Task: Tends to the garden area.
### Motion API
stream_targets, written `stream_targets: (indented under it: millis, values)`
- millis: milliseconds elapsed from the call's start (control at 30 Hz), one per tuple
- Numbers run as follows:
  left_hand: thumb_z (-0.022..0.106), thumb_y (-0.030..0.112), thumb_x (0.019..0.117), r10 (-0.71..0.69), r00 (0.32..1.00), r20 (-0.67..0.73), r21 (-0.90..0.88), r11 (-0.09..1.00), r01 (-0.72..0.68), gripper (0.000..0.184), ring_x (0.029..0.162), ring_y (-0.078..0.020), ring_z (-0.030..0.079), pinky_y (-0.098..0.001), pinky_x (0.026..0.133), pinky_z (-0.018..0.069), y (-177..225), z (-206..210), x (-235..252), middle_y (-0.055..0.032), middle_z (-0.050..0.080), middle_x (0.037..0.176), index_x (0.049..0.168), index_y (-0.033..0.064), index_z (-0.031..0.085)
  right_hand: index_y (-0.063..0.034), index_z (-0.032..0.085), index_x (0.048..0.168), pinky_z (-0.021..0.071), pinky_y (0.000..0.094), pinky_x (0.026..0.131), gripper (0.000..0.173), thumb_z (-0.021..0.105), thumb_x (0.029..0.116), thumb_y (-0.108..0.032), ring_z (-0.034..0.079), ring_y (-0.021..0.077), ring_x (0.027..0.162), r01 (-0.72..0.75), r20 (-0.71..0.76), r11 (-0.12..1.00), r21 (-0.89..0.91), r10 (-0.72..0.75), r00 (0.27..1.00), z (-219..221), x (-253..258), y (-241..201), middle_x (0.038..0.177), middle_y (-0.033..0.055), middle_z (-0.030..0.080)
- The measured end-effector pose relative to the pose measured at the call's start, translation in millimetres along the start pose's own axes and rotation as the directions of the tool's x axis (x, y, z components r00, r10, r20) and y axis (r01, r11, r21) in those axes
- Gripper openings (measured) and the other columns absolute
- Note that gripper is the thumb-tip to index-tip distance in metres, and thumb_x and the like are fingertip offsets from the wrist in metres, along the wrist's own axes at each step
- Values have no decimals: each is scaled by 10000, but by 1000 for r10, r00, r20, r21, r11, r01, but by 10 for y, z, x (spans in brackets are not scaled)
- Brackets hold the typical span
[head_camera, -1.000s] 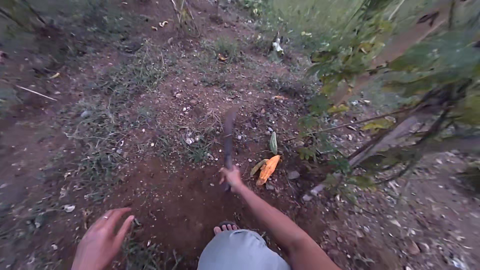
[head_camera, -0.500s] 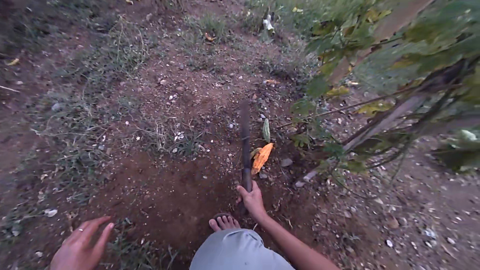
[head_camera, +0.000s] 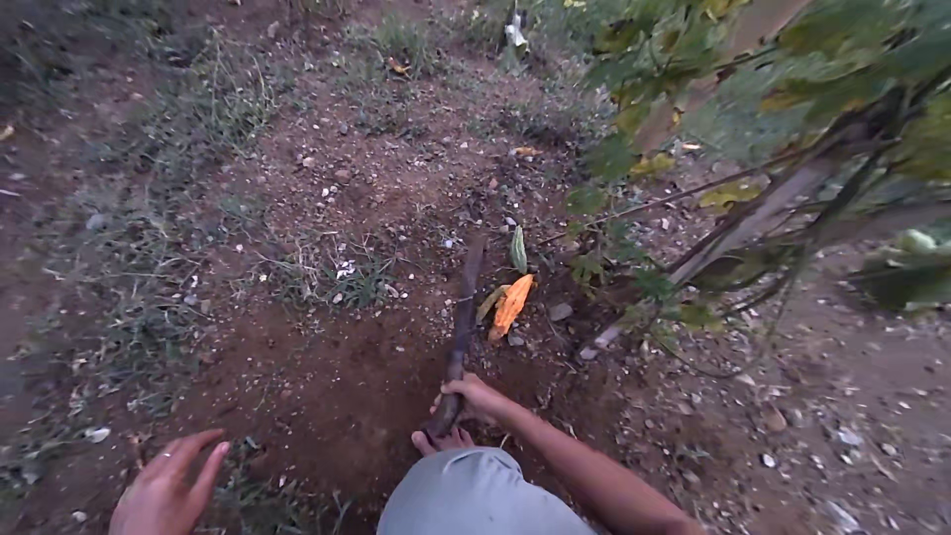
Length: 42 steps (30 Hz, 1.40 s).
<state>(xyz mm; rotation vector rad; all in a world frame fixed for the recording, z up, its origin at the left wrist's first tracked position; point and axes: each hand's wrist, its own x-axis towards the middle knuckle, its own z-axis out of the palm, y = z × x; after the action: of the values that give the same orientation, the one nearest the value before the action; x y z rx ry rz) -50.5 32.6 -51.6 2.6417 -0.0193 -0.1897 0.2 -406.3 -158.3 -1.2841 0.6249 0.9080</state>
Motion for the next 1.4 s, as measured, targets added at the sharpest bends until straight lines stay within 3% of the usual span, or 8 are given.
stream_targets:
  millis: [200,400,533,800,1000,1167,1267,1400]
  values:
    - [588,205,1020,-28,1000,-10,-1,1000,28,348,1094,-504,656,-668,966,481,-53,-5,-60,-316,675,1175,1206,-75,678,77,577,1313,582,429,881,347,512,1092,-182,707,280,954,106,-157,806,-583,-239,958,-388,-149,-783,1155,243,677]
    - [596,191,1010,-42,999,3,22,999,42,348,1070,-504,660,-661,955,486,-100,33,-94,-325,675,1149,1203,-88,673,61,480,1459,501,642,1017,546,586,923,61,523,530,1304,-59,-493,541,-839,-710,502,-1402,125,-1576,1503,350,413]
    - [594,189,1017,-49,999,11,20,999,49,352,1090,-494,659,-632,984,488,-70,44,-96,-330,672,1161,1206,-99,666,50,437,1491,404,773,1024,586,654,950,-12,360,574,1423,-292,-577,518,-804,-559,596,-1810,253,-1585,1620,323,257]
    - [603,177,1012,-42,999,5,28,999,42,339,1072,-495,666,-632,977,493,-61,94,-76,-329,678,1141,1192,-102,672,37,527,1383,430,707,1032,374,365,1122,-176,507,514,1339,-164,-431,443,-881,-609,666,-1896,343,-1471,1436,314,523]
    - [583,187,1023,-28,999,19,32,999,27,348,1087,-501,660,-657,976,482,-82,64,-28,-326,676,1157,1206,-96,667,58,495,1349,511,671,911,437,300,1145,-276,666,513,1071,67,-504,621,-781,-690,519,-1193,94,-1405,1115,338,662]
    - [596,185,1018,-10,1000,-7,11,1000,10,343,1068,-494,670,-654,963,494,-149,95,-9,-319,681,1149,1198,-97,669,76,553,1257,541,569,880,346,425,1122,-217,680,399,971,397,7,458,-796,-649,761,-290,4,-1155,1054,277,661]
    - [597,190,1012,-22,1000,-11,27,999,23,345,1087,-510,656,-676,958,482,-186,91,-44,-326,671,1168,1203,-86,674,12,578,1362,497,524,1053,411,521,1093,-293,632,364,1208,375,107,390,-841,-559,822,-239,142,-1282,1342,250,608]
    - [601,166,1007,-31,999,-39,23,999,32,325,1119,-512,636,-658,980,477,-203,31,-111,-339,650,1198,1193,-90,672,51,625,1313,442,654,1067,380,633,987,-145,505,519,1321,121,-267,385,-915,-803,533,-995,530,-1606,1437,329,512]
